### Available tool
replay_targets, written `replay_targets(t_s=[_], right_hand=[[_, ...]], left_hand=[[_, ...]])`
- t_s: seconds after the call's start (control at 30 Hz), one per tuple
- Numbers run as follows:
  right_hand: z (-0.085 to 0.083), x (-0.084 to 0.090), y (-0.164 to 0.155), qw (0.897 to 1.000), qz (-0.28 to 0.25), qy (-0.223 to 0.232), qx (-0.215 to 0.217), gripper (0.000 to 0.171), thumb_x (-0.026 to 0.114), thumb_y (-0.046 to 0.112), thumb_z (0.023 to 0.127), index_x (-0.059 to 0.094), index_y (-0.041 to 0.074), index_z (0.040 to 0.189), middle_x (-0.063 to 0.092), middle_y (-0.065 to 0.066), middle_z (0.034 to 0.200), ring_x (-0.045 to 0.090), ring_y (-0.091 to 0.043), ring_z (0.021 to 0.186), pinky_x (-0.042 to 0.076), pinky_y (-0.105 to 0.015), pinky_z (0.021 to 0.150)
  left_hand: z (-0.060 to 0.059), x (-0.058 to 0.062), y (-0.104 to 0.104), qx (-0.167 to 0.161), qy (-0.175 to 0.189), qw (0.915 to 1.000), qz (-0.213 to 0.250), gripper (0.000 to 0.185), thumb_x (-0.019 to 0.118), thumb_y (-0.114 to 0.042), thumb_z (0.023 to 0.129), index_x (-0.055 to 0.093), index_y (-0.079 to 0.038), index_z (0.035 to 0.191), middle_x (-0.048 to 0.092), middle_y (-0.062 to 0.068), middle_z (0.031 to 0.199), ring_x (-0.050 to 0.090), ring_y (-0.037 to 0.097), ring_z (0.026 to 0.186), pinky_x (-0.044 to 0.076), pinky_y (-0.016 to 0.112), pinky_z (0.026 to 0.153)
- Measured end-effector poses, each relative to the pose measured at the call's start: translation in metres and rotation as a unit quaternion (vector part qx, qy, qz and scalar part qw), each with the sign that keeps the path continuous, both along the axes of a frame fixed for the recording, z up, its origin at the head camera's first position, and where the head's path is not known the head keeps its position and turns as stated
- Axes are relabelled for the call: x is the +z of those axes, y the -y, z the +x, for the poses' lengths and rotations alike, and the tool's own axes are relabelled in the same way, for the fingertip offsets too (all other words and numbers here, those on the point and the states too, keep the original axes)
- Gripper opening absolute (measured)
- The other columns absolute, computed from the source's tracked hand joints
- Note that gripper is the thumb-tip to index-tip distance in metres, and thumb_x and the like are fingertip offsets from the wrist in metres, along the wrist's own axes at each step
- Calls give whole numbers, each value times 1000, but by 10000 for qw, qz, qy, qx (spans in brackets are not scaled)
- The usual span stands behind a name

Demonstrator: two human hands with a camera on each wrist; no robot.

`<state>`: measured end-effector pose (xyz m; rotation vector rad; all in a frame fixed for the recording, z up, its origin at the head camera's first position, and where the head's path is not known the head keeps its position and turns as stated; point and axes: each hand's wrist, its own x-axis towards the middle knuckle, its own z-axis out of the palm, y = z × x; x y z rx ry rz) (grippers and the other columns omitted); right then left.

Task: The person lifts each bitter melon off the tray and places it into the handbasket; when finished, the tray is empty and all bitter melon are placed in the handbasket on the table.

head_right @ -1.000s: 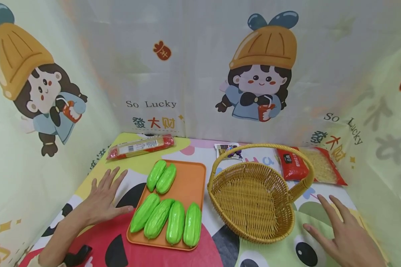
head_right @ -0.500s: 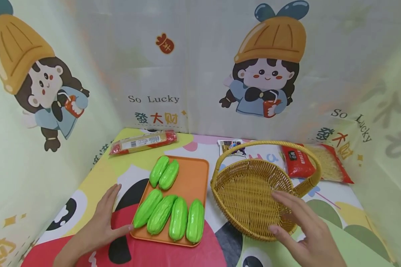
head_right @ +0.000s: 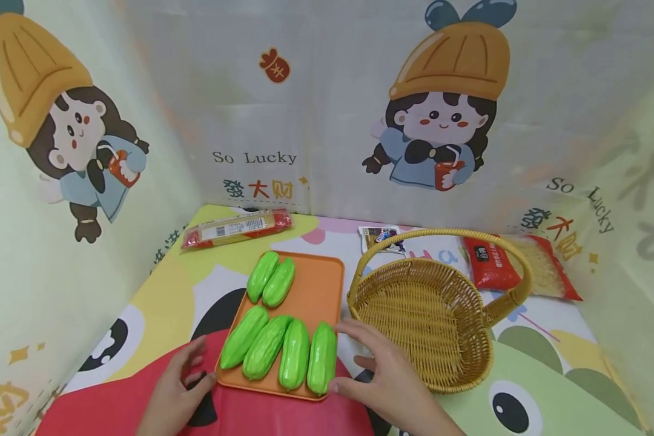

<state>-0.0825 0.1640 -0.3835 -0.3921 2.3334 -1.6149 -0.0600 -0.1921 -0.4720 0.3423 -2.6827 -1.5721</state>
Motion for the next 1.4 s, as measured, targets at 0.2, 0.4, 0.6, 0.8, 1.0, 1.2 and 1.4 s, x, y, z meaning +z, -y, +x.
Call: replay_targets(t_s=[0.2, 0.4, 0.6, 0.8, 1.0, 1.2, 1.4], right_hand=[[-10, -29, 15, 9997, 58, -222, 36, 66, 84, 28, 79, 56, 19, 138, 43, -15, 148, 40, -42, 134, 54, -39, 91], [-21, -51, 26, 9962, 409, -756, -113, 68, 84, 35, 78, 57, 16, 138, 51, -4, 142, 46, -36, 130, 56, -41, 88], [-27, -64, 31, 9876, 1021, -1105, -440, 65, 85, 38, 76, 61, 20, 134, 59, 2, 132, 55, -27, 122, 41, -55, 103], [-32, -70, 35, 9896, 919, -1023, -422, 63, 84, 38, 78, 61, 18, 134, 63, -7, 127, 58, -34, 118, 45, -57, 99], [-37, -73, 36, 9929, 700, -965, -58, 59, 81, 36, 82, 60, 13, 133, 64, -11, 123, 65, -29, 106, 55, -45, 88], [-38, -77, 40, 9909, 730, -1122, 114, 57, 81, 34, 83, 62, 12, 131, 66, -7, 122, 66, -23, 102, 57, -39, 86], [-42, -79, 42, 9867, 1113, -1178, 152, 61, 80, 37, 82, 60, 15, 134, 65, -6, 125, 66, -23, 104, 56, -42, 86]], left_hand=[[6, -13, -11, 427, -235, 9983, 333, 59, 71, 1, 85, 50, 0, 140, 57, 17, 130, 56, 31, 113, 54, 24, 79], [2, -18, -11, 743, -201, 9966, 289, 49, 66, 2, 88, 56, 1, 136, 62, 16, 127, 59, 26, 111, 53, 21, 80], [0, -18, -11, 839, -167, 9962, 168, 46, 65, 1, 88, 59, -1, 134, 64, 14, 124, 60, 24, 108, 54, 20, 78], [0, -17, -12, 839, -171, 9962, 127, 46, 67, -1, 88, 59, 0, 133, 64, 14, 123, 62, 25, 106, 54, 20, 77], [0, -16, -14, 861, -142, 9960, 198, 46, 69, -4, 88, 61, -2, 133, 64, 13, 123, 61, 22, 103, 54, 20, 76], [-1, -19, -14, 858, -110, 9962, 133, 45, 70, -5, 88, 62, -4, 132, 65, 10, 122, 62, 19, 101, 54, 20, 76], [-1, -18, -14, 791, -89, 9968, 105, 43, 71, -6, 88, 63, -4, 130, 66, 10, 120, 63, 20, 101, 55, 20, 76]])
